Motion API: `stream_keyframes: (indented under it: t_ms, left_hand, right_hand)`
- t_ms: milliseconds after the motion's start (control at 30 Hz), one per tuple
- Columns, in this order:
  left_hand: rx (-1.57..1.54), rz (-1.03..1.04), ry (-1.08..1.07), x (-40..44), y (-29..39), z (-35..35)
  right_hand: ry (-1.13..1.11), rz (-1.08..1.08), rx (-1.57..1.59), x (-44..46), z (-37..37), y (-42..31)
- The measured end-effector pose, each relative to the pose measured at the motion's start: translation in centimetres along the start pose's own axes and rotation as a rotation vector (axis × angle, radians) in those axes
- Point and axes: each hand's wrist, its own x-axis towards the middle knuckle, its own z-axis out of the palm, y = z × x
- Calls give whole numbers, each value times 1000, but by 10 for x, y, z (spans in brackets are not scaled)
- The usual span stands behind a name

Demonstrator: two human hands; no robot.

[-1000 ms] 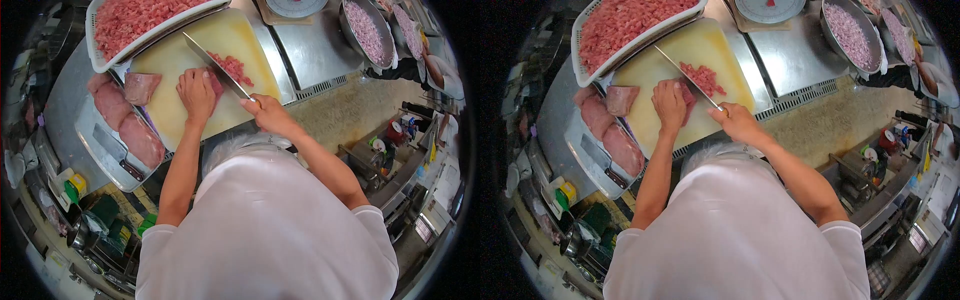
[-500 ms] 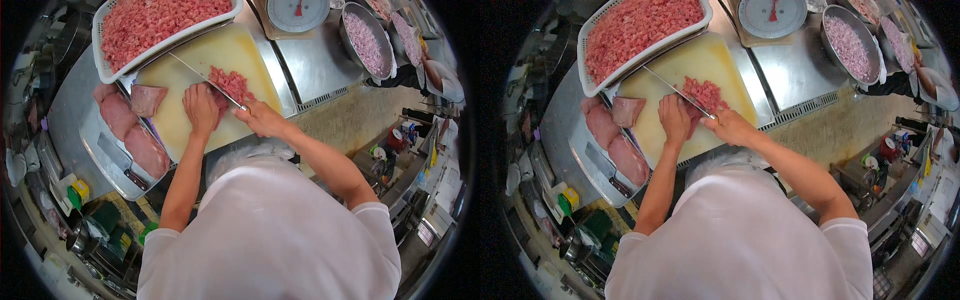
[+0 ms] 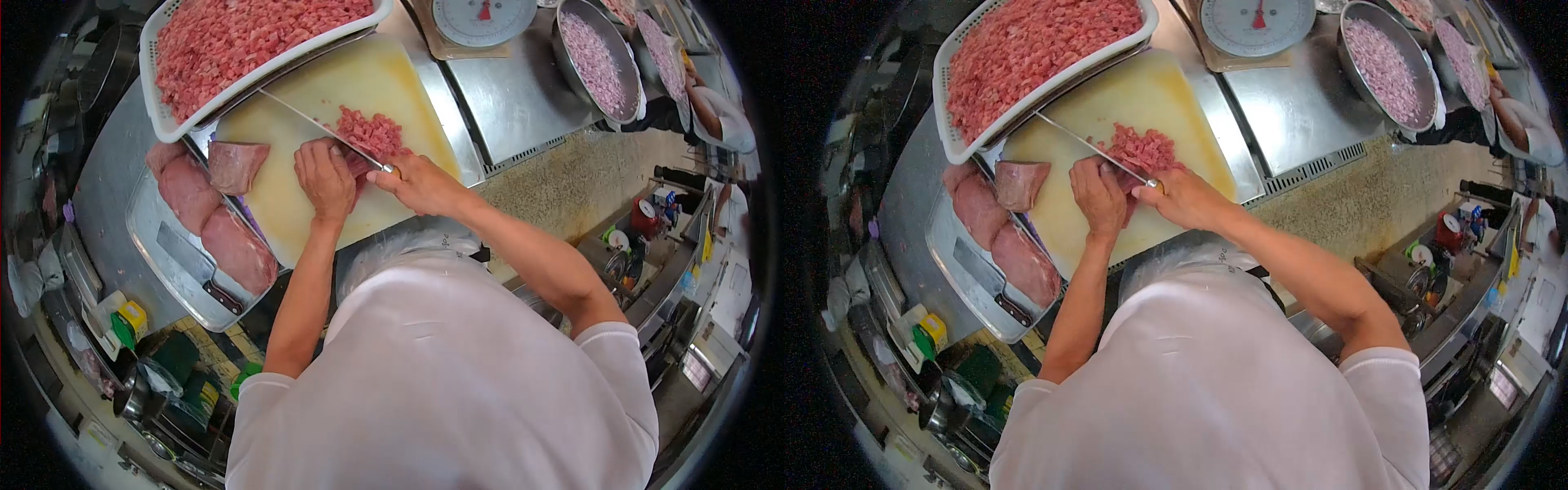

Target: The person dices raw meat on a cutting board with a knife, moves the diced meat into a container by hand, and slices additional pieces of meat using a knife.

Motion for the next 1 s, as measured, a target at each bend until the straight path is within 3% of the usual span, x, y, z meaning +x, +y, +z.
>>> stream_keyframes:
  t_ms: [33, 133, 233, 333, 400, 500, 533, 700, 800, 1000]
  left_hand:
    - [-20, 18, 16, 4, 0, 2]
    - [-46, 6, 21, -2, 0, -1]
    - [-44, -14, -17, 2, 1, -1]
    - [-30, -20, -30, 0, -3, 0]
    - [-27, 0, -11, 1, -3, -1]
    - [-109, -99, -100, -4, -2, -10]
    - [-77, -28, -133, -8, -1, -15]
    - [124, 157, -388, -30, -10, -43]
    - [150, 172, -421, -30, -14, -42]
    - [195, 8, -303, -47, 4, -26]
  right_hand:
    - [-28, 71, 15, -8, -7, -10]
    - [81, -239, -141, -28, -11, 24]
    - [-124, 68, -10, -29, -16, 5]
    - [-115, 51, -15, 17, 1, 5]
    - [-18, -72, -92, 40, 14, 23]
    - [117, -192, -162, 34, 16, 41]
    - [164, -223, -179, 30, 11, 46]
    - [229, -167, -24, -2, 20, 68]
    - [253, -148, 29, -11, 22, 72]
    - [182, -23, 73, -36, 21, 63]
